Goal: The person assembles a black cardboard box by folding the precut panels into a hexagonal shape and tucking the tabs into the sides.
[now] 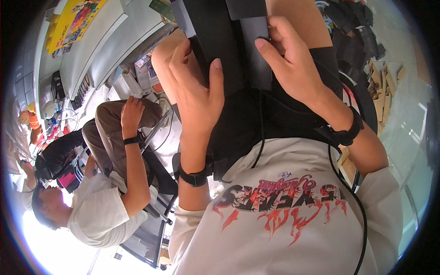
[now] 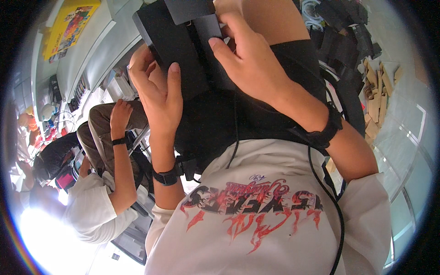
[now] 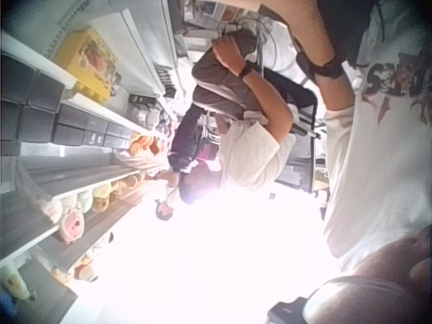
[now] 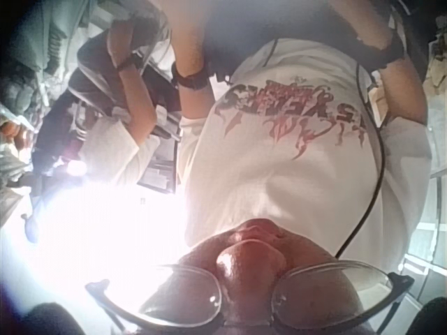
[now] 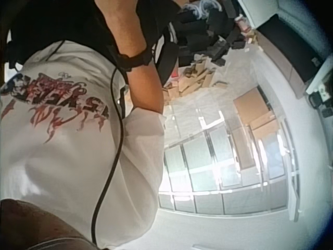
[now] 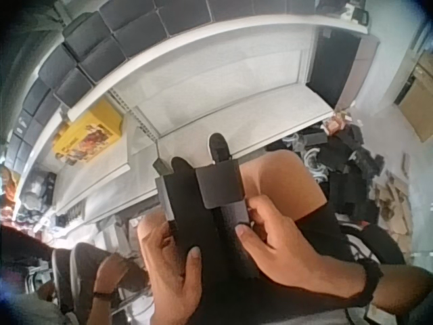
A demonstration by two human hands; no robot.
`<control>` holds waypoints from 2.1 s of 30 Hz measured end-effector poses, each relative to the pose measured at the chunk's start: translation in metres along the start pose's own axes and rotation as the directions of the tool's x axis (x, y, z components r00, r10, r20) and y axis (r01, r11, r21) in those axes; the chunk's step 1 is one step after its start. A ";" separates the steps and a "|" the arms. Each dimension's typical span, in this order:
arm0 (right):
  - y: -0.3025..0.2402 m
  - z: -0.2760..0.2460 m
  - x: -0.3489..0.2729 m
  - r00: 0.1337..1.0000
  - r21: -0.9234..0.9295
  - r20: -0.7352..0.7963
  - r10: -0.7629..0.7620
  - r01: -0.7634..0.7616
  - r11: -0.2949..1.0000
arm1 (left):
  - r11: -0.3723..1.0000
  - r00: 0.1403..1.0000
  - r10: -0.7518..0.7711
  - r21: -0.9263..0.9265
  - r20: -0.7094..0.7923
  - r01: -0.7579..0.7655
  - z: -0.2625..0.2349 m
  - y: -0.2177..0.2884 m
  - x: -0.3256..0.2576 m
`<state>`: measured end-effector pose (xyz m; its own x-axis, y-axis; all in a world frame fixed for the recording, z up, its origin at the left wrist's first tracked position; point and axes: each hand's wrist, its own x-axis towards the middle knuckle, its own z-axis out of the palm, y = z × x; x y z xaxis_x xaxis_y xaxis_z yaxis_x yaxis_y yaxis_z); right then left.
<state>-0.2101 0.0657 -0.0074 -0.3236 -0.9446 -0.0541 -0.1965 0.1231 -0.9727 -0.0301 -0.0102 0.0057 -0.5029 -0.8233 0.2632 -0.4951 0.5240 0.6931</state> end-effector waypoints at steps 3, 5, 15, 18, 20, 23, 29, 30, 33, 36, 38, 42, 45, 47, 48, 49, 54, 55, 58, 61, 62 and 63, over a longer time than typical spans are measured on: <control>0.008 0.005 0.001 0.990 0.067 -0.108 -0.092 0.099 0.993 | 1.000 1.000 0.014 -0.002 -0.008 -0.014 0.001 0.000 -0.001; 0.011 0.003 -0.001 0.980 0.039 -0.125 -0.157 0.163 0.986 | 1.000 1.000 0.025 0.018 -0.015 -0.025 0.003 0.000 -0.003; 0.017 -0.008 -0.014 0.983 0.050 -0.124 -0.133 0.140 0.989 | 0.996 0.999 0.042 0.073 -0.018 -0.041 0.012 0.010 -0.013; 0.019 -0.011 -0.017 0.979 0.022 -0.124 -0.164 0.168 0.986 | 0.991 0.998 0.062 0.116 -0.024 -0.059 0.014 0.011 -0.016; 0.021 -0.011 -0.017 0.983 0.015 -0.110 -0.146 0.148 0.989 | 0.996 0.998 0.051 0.071 -0.033 -0.048 0.016 0.012 -0.016; 0.020 -0.011 -0.016 0.979 0.030 -0.133 -0.157 0.163 0.986 | 1.000 0.999 0.028 0.000 -0.026 -0.028 0.014 0.011 -0.015; 0.021 -0.006 -0.013 0.977 0.030 -0.131 -0.165 0.171 0.985 | 0.995 0.993 0.097 -0.012 -0.065 -0.098 0.009 0.002 -0.009; 0.017 -0.007 -0.013 0.978 0.031 -0.130 -0.165 0.170 0.985 | 0.989 0.990 0.104 -0.091 -0.100 -0.113 0.009 0.000 -0.008; 0.009 -0.009 -0.014 1.000 -0.012 -0.003 0.001 -0.001 1.000 | 0.972 0.990 -0.033 -0.234 -0.139 -0.001 0.012 0.009 -0.007; 0.010 -0.008 -0.013 0.997 -0.011 -0.039 -0.073 0.073 0.997 | 0.996 0.996 -0.045 -0.079 -0.073 0.039 0.006 0.009 -0.008; 0.008 -0.008 -0.012 1.000 -0.024 -0.016 -0.025 0.025 0.999 | 1.000 0.997 0.002 0.026 -0.079 0.000 0.004 0.004 -0.007; 0.008 -0.002 -0.008 0.998 -0.012 -0.039 -0.057 0.056 0.998 | 0.998 0.989 -0.034 -0.056 -0.141 0.026 0.007 -0.005 -0.009; 0.011 0.002 -0.006 0.990 -0.003 -0.101 -0.099 0.099 0.995 | 0.998 0.995 0.057 0.021 -0.084 -0.056 0.002 -0.009 -0.005; 0.010 0.001 -0.006 0.990 0.007 -0.093 -0.107 0.108 0.994 | 0.999 0.995 0.043 0.032 -0.087 -0.040 0.001 -0.007 -0.006; 0.010 0.002 -0.006 0.990 0.007 -0.092 -0.108 0.109 0.994 | 0.999 0.995 0.026 0.046 -0.093 -0.022 0.000 -0.006 -0.007; 0.011 0.004 -0.006 0.987 0.016 -0.101 -0.122 0.125 0.992 | 0.999 0.995 0.026 0.047 -0.094 -0.022 0.001 -0.004 -0.006; 0.012 0.003 -0.006 0.986 -0.011 -0.106 -0.130 0.130 0.991 | 0.993 0.994 0.082 0.087 -0.071 -0.076 -0.001 -0.011 -0.007; 0.010 0.004 -0.007 0.988 0.000 -0.105 -0.116 0.116 0.993 | 0.993 0.994 0.081 0.088 -0.073 -0.075 0.000 -0.010 -0.007; 0.009 0.005 -0.006 0.989 0.000 -0.103 -0.102 0.103 0.995 | 0.998 0.992 0.010 -0.062 -0.129 -0.018 0.001 -0.007 -0.007; 0.004 0.005 -0.006 0.996 -0.007 -0.068 -0.062 0.061 0.998 | 0.998 0.993 -0.049 -0.052 -0.109 0.043 -0.001 -0.009 -0.006; 0.003 0.005 -0.006 0.999 -0.003 -0.036 -0.019 0.019 1.000 | 1.000 0.995 0.016 -0.003 -0.102 -0.016 -0.002 -0.011 -0.004; 0.004 0.007 -0.005 0.999 -0.001 -0.036 -0.019 0.019 1.000 | 0.996 0.993 0.080 0.048 -0.091 -0.076 -0.003 -0.013 -0.003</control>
<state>-0.2028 0.0693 -0.0126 -0.3528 -0.9353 -0.0277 -0.2039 0.1058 -0.9733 -0.0206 -0.0148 -0.0021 -0.4741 -0.7952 0.3781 -0.4891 0.5949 0.6379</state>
